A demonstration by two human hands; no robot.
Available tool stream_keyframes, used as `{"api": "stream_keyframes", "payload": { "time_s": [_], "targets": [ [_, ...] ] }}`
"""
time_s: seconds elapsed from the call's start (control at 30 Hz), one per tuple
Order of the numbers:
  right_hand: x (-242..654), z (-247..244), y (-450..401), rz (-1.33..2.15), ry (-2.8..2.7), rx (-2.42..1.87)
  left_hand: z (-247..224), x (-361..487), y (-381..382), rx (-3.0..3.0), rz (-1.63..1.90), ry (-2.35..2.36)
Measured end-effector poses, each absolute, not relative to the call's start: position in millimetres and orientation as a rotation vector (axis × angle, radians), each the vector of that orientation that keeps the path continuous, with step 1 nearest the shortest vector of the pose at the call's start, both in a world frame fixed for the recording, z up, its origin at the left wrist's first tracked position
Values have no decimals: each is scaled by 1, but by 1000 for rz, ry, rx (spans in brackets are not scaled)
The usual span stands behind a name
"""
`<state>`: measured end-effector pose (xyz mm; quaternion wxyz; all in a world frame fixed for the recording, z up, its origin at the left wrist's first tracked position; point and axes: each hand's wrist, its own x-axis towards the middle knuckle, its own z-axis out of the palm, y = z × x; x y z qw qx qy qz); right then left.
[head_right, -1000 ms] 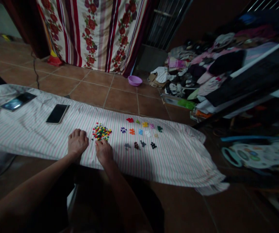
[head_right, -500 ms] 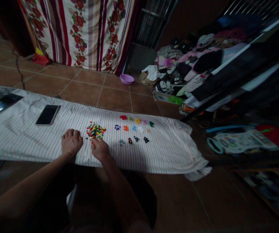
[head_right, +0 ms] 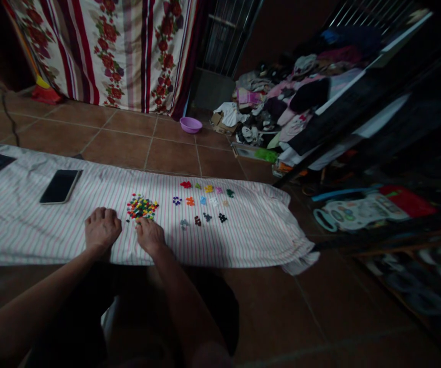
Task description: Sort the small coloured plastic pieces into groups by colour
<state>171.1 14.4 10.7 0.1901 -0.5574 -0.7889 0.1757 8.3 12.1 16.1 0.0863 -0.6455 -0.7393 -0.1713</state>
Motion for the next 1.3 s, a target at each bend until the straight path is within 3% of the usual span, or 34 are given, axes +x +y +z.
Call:
{"api": "stream_keyframes", "payload": {
  "time_s": [1.0,1.3],
  "targets": [
    [184,-1,14,666,-1914,-1488,15,7,14,-1922,-528,-2229],
    [179,1,10,531,-1965,-1567,15,7,14,-1911,-506,-2221]
  ]
}}
